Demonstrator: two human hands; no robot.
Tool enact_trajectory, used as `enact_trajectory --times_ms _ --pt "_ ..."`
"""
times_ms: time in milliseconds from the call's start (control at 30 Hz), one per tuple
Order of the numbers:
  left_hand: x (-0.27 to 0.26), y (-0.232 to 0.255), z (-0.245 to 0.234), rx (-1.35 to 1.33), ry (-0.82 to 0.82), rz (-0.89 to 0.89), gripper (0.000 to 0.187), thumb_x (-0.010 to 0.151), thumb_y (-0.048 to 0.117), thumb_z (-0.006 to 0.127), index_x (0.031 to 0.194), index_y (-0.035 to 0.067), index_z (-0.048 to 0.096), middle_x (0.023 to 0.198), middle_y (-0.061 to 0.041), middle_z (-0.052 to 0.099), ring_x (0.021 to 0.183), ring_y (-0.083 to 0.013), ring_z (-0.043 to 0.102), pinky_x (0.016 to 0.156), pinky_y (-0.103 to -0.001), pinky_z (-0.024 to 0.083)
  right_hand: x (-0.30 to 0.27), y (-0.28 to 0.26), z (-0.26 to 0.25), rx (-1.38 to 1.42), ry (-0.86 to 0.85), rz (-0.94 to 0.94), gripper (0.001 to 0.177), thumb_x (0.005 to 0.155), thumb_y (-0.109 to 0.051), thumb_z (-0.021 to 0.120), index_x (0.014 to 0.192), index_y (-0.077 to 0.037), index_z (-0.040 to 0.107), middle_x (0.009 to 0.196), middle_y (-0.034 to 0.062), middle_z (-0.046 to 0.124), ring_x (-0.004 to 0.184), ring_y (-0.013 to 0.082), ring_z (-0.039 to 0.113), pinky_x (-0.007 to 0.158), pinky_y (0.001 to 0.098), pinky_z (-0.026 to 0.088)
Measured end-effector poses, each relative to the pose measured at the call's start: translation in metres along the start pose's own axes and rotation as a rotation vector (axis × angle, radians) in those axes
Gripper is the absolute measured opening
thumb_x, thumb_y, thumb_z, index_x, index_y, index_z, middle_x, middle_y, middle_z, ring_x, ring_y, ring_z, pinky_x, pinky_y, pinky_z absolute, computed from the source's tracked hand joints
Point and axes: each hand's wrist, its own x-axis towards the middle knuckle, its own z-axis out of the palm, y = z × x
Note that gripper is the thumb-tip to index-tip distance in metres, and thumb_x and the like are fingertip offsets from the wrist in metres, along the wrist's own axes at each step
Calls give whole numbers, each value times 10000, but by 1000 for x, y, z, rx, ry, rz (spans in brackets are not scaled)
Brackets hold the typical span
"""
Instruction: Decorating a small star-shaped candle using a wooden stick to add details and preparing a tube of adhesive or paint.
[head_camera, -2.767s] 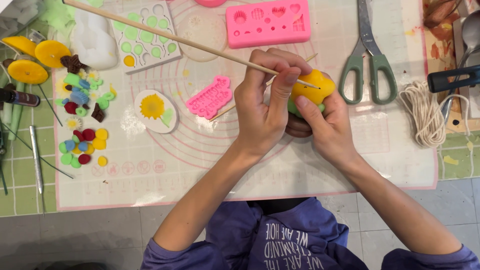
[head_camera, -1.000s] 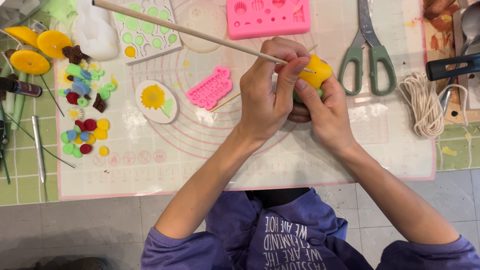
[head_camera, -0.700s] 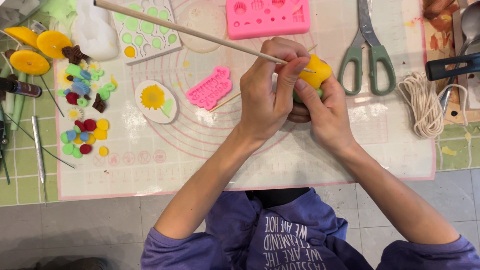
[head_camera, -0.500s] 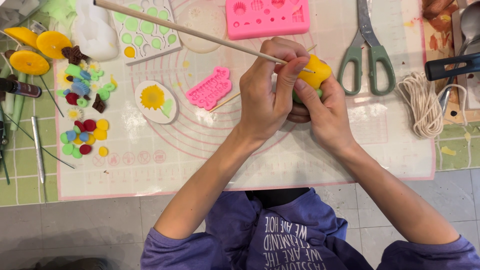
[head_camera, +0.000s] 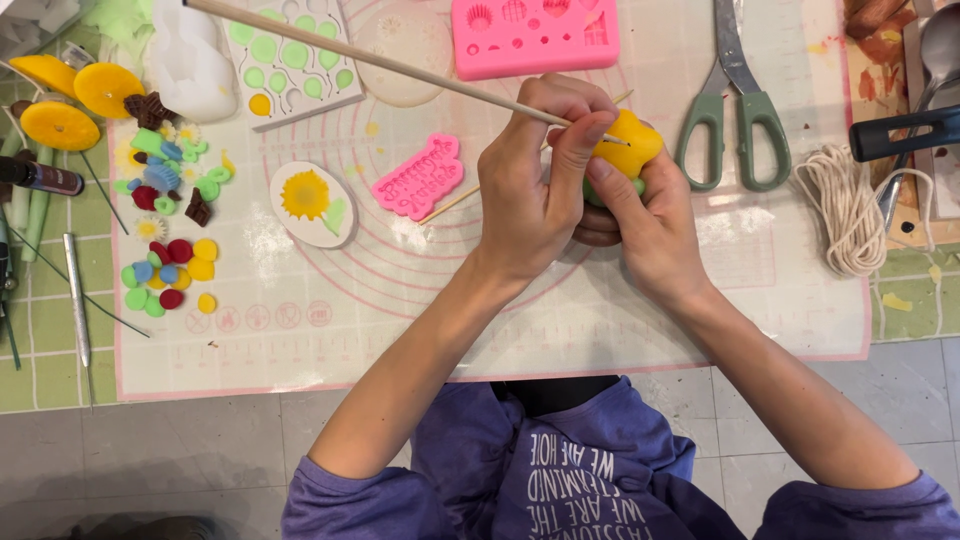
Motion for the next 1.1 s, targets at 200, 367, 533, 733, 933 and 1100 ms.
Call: enact_trajectory --times_ms 200,367,533,733,933,1100 --pt "0 0 0 27 16 6 125 1143 124 600 1069 42 542 1020 -50 678 843 -130 690 777 -240 577 0 1 -1 -19 -6 -20 286 1124 -188 549 1353 -21 510 1035 -20 593 830 12 532 657 168 449" --pt "-1 0 0 17 9 1 129 1146 128 595 1069 40 541 1023 -51 677 852 -130 690 781 -238 577 0 1 0 -10 2 -12 287 1124 -183 551 1356 -21 508 1031 -18 590 824 13 529 650 170 445" --pt "-1 -1 0 3 15 2 131 1147 128 598 1069 38 543 1022 -54 677 852 -133 681 787 -244 571 0 1 -1 12 2 -6 282 1118 -175 551 1352 -25 500 1027 -16 590 811 16 532 635 173 447" --pt "0 0 -1 16 11 1 99 1141 129 599 1118 48 547 1022 -53 677 850 -126 685 782 -235 573 0 1 -1 -22 3 -20 280 1131 -171 542 1365 -23 502 1053 -9 594 846 18 539 669 175 458" --pt "0 0 -1 12 7 -2 123 1144 120 599 1068 38 546 1026 -53 677 855 -129 683 789 -236 570 0 2 -2 -4 0 -17 275 1127 -170 542 1356 -24 500 1055 -8 600 838 18 538 657 172 455" --pt "0 0 -1 12 1 2 127 1146 124 595 1069 38 542 1027 -53 674 863 -130 685 797 -235 571 0 3 -2 -22 2 -24 274 1130 -173 544 1357 -23 509 1062 -8 600 859 18 544 679 172 461"
